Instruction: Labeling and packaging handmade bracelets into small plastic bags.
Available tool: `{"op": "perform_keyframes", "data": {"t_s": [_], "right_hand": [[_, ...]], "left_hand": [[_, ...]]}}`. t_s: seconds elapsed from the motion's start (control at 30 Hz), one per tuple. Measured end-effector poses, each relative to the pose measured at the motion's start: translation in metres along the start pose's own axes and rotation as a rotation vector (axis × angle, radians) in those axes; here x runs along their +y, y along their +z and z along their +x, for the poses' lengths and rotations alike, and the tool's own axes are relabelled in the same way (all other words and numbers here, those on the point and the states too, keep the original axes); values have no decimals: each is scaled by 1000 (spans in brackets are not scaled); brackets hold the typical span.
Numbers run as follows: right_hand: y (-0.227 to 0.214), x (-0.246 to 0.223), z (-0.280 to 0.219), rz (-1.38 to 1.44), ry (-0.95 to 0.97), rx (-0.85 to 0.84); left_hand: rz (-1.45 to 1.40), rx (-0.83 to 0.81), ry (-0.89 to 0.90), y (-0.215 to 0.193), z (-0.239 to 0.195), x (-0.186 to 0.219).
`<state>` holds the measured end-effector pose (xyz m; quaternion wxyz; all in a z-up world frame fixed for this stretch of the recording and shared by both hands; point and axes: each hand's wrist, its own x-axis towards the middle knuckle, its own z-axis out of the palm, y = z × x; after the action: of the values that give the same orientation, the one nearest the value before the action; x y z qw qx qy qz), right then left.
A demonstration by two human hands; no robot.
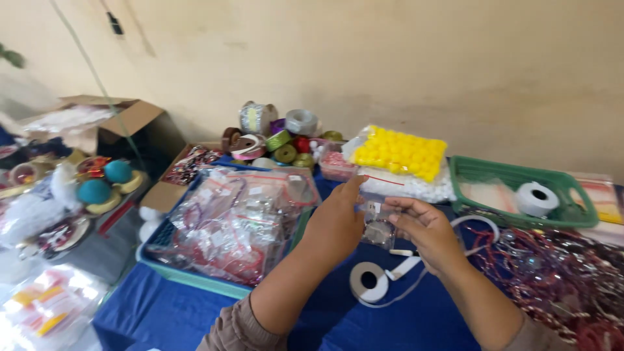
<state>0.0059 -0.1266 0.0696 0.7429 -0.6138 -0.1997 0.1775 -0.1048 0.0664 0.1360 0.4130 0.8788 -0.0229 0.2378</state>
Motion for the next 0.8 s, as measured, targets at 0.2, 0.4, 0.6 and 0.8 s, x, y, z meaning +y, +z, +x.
{"op": "perform_keyframes", "data": {"t_s": [0.2,0.4,0.6,0.8], "right_hand": [[49,-19,8,-18,-59,-150],[107,-31,28,-2,-47,-286],[159,-18,52,26,-71,-443],[200,-16,70,-39,-57,-513]], "left_hand": [[54,31,27,-50,-9,-7],[-54,14,-143,-119,-4,-9],[-72,76,-180,-158,-11,-60],[14,183,-306,-186,-17,-70]]}}
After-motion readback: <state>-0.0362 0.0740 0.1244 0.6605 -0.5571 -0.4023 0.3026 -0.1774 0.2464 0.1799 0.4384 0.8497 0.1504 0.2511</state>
